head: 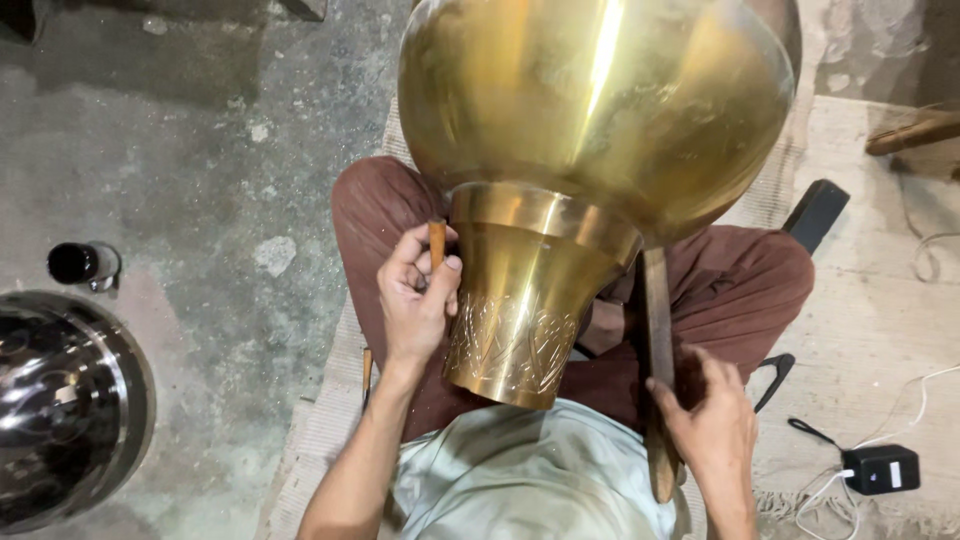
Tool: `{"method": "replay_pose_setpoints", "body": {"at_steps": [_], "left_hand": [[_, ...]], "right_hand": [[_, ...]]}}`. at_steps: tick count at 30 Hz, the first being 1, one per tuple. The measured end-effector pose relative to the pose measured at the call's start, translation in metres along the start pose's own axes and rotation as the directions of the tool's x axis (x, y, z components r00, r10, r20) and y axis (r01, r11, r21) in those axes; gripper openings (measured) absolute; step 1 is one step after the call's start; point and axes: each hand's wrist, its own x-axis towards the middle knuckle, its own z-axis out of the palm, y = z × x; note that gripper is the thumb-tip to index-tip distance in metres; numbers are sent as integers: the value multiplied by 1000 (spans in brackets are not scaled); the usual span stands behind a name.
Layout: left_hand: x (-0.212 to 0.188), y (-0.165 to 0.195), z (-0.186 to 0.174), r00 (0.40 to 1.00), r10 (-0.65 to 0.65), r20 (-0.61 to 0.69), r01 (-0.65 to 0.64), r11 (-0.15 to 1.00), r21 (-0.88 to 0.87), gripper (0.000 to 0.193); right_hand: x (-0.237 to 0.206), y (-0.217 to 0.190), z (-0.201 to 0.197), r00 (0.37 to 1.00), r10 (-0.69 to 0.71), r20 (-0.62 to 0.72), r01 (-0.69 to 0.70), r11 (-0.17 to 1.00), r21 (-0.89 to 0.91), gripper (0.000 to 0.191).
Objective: The person sits cross-legged and uses a chisel and hammer to engrave a floral pattern onto the neck of a large brass vessel. They repeatedly strike the chisel to carve lines and shapes into the metal surface.
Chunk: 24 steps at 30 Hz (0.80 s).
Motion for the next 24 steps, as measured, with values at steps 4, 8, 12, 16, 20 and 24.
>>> {"method": "replay_pose_setpoints", "body": {"at_steps": [4, 8, 12, 16, 20, 24], "left_hand": [[-7, -11, 8, 998, -10, -64, 10, 1000, 0, 20], [-12, -17, 11, 992, 13, -122, -6, 998, 64, 16], [-11, -19, 16, 993, 46, -113, -44, 999, 22, 14], [-14, -18, 21, 993, 44, -113, -37, 997, 65, 12], [-23, -19, 33, 992, 29, -127, -13, 992, 128, 11], [-31, -21, 46, 986, 120, -112, -99, 980, 173, 11]], "right_hand": [[15, -11, 5, 1000, 14, 18, -21, 882, 471, 59], [26, -29, 20, 960, -37, 279, -192, 636, 747, 89], [18, -62, 43, 907, -189, 377, -266, 437, 859, 132], [12, -79, 43, 885, -277, 375, -286, 311, 906, 147], [15, -74, 29, 870, -245, 427, -346, 314, 884, 145], [20, -64, 21, 869, -300, 393, -308, 291, 906, 139]]}}
